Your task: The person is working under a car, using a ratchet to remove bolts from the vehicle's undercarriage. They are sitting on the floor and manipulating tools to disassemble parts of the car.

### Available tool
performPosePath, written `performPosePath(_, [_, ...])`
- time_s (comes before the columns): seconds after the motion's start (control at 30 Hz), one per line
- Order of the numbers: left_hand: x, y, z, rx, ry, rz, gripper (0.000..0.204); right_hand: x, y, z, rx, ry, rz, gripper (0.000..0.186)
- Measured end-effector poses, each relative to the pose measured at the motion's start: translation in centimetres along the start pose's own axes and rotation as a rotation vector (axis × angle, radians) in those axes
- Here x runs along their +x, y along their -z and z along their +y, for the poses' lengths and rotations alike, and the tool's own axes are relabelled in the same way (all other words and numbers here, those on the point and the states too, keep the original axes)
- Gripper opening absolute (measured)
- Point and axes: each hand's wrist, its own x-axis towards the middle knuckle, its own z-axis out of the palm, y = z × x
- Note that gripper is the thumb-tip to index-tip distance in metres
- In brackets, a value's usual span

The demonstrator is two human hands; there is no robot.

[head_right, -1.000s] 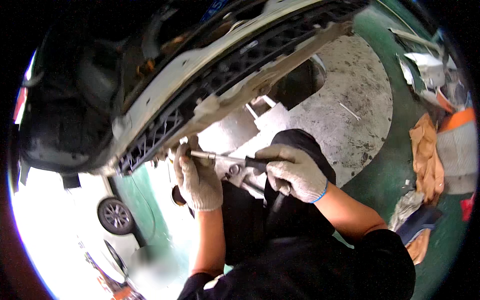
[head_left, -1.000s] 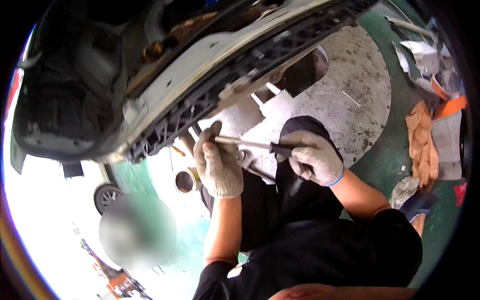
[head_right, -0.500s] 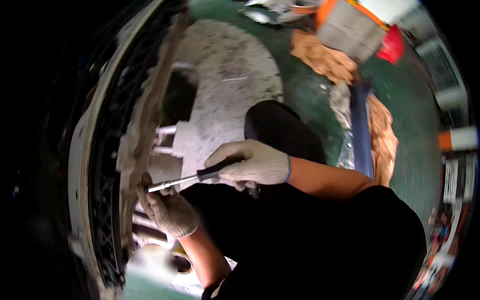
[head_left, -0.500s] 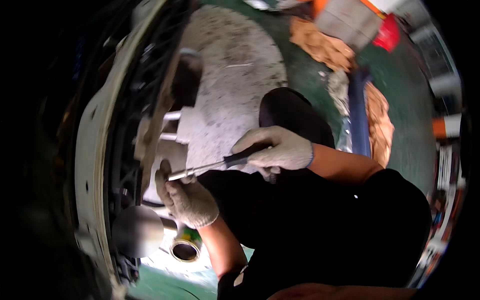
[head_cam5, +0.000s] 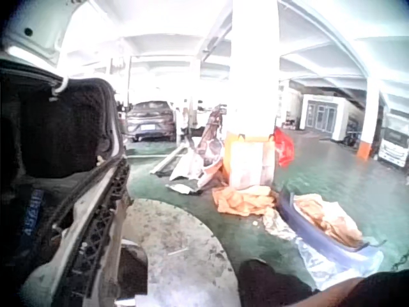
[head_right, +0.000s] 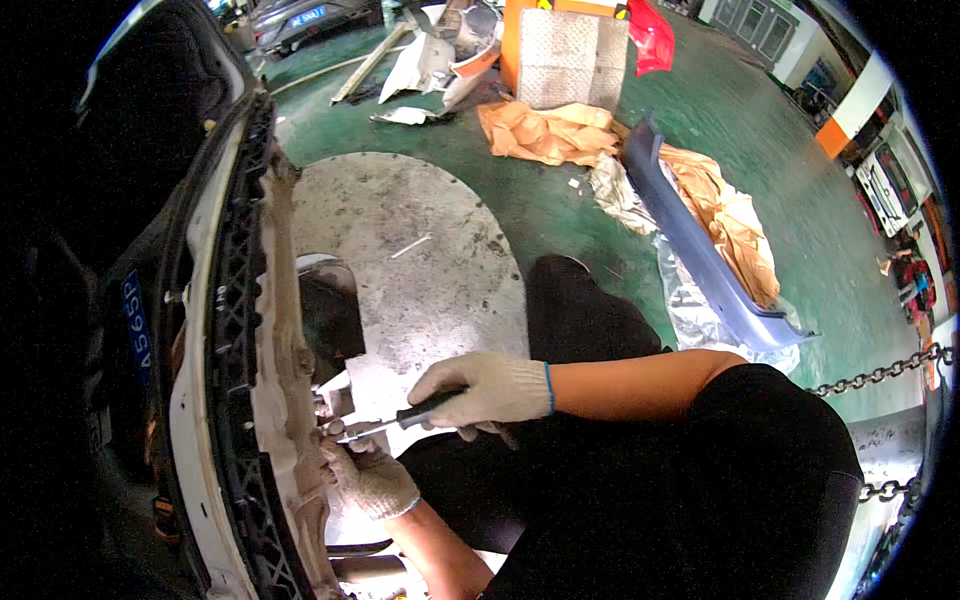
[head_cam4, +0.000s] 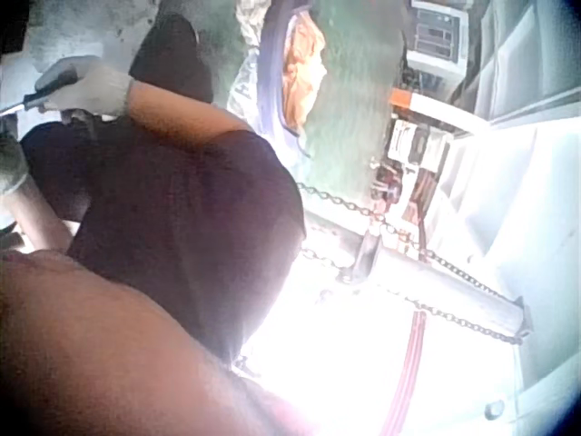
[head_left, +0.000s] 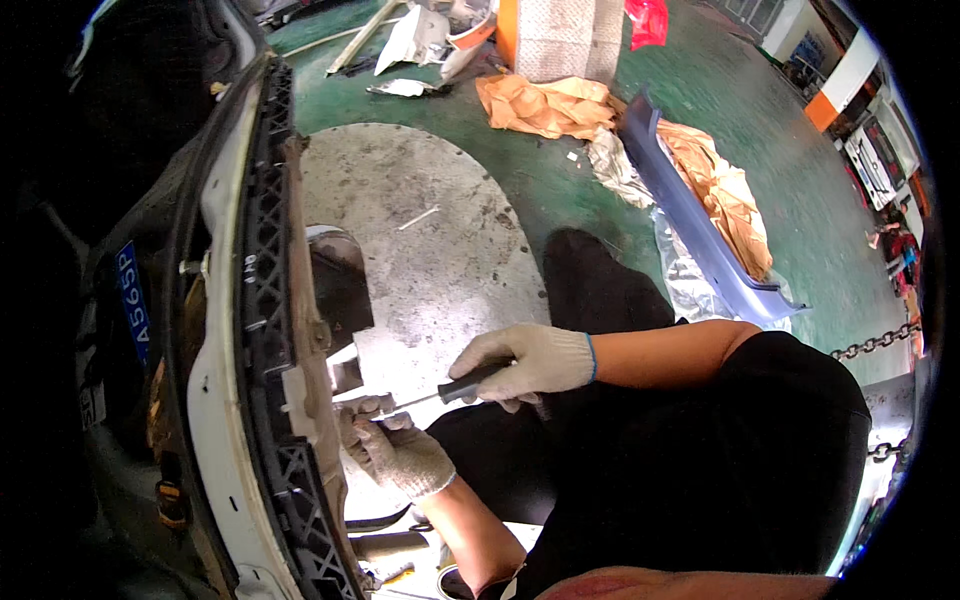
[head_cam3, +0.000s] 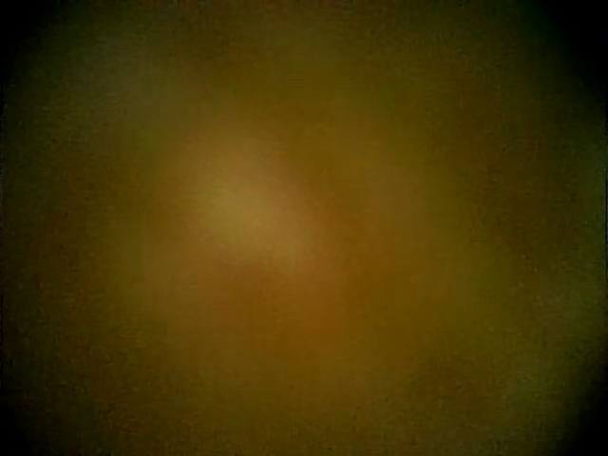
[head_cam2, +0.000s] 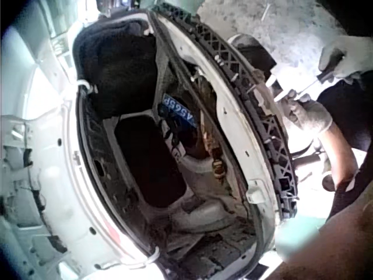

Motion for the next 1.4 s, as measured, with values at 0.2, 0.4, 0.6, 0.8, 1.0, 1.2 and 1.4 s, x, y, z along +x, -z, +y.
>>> performPosePath(0.2, [0.0,2.0,0.5,-0.103,0.005,0.116,0.035,3.3,0.4,-0.4,-0.755,0.594,-0.164,0.047])
performPosePath(0.4, [-2.6,-1.0,1.1,0.034,-0.141,0.408,0.035,9.1,3.0,-0.6,-0.612,0.634,-0.420,0.040])
performPosePath(0.6, [-3.5,-8.7,-5.0,0.371,-0.328,0.506,0.047,12.7,13.6,-0.5,-0.087,0.093,-0.661,0.037])
performPosePath(0.8, [5.3,-27.3,-11.7,0.753,-0.253,0.540,0.055,17.1,26.3,-2.5,0.296,-0.034,-0.703,0.045])
performPosePath(1.0, [22.2,-39.7,-18.3,0.795,-0.194,0.248,0.054,23.2,37.8,-12.2,0.214,0.306,-0.409,0.046])
performPosePath(1.2, [31.3,-42.3,-20.0,0.717,-0.186,0.294,0.037,29.5,41.0,-17.9,0.102,0.574,-0.221,0.037])
performPosePath(1.4, [33.3,-41.4,-17.8,0.627,-0.150,0.376,0.031,30.7,39.5,-20.9,0.071,0.513,-0.224,0.037])
